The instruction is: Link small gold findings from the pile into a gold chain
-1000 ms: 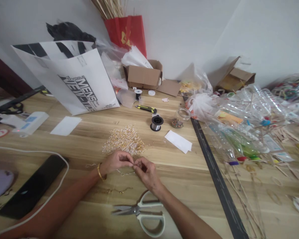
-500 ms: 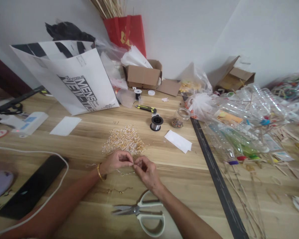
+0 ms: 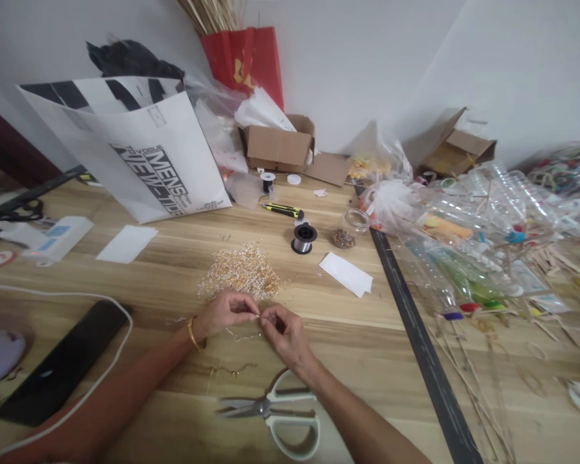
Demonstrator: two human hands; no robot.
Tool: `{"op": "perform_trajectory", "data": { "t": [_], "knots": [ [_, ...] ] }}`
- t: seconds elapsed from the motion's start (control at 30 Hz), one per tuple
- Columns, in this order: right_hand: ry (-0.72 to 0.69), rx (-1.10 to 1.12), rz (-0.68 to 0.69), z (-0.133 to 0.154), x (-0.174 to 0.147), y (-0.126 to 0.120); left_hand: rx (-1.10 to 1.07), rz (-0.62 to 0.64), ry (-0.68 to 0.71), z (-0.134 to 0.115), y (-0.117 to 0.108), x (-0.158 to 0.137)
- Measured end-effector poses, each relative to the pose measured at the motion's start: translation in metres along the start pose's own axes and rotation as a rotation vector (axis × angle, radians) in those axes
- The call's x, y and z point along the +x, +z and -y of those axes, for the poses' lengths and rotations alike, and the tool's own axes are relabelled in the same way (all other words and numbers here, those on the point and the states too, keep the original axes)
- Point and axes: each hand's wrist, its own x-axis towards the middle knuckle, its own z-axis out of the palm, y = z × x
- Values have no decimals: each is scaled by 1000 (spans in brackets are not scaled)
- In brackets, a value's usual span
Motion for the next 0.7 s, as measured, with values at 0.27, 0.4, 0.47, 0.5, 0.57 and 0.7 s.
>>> {"op": "perform_trajectory", "data": {
  "t": [0.27,0.4,0.47,0.5,0.57,0.7],
  "knots": [
    [-2,21,10,1,-1,0,34,-26,18,1,-1,0],
    [-7,34,9,-1,-1,0,35,-43,27,3,-1,0],
    [-13,30,4,-2,-1,-1,41,-54,30,4,-1,1],
    [-14,28,3,-3,-1,-1,40,-57,33,4,-1,1],
    [-12,27,3,-3,-1,0,29,-63,34,5,-2,2],
    [-8,38,8,-4,-2,0,9,-70,20,6,-3,2]
  ]
}}
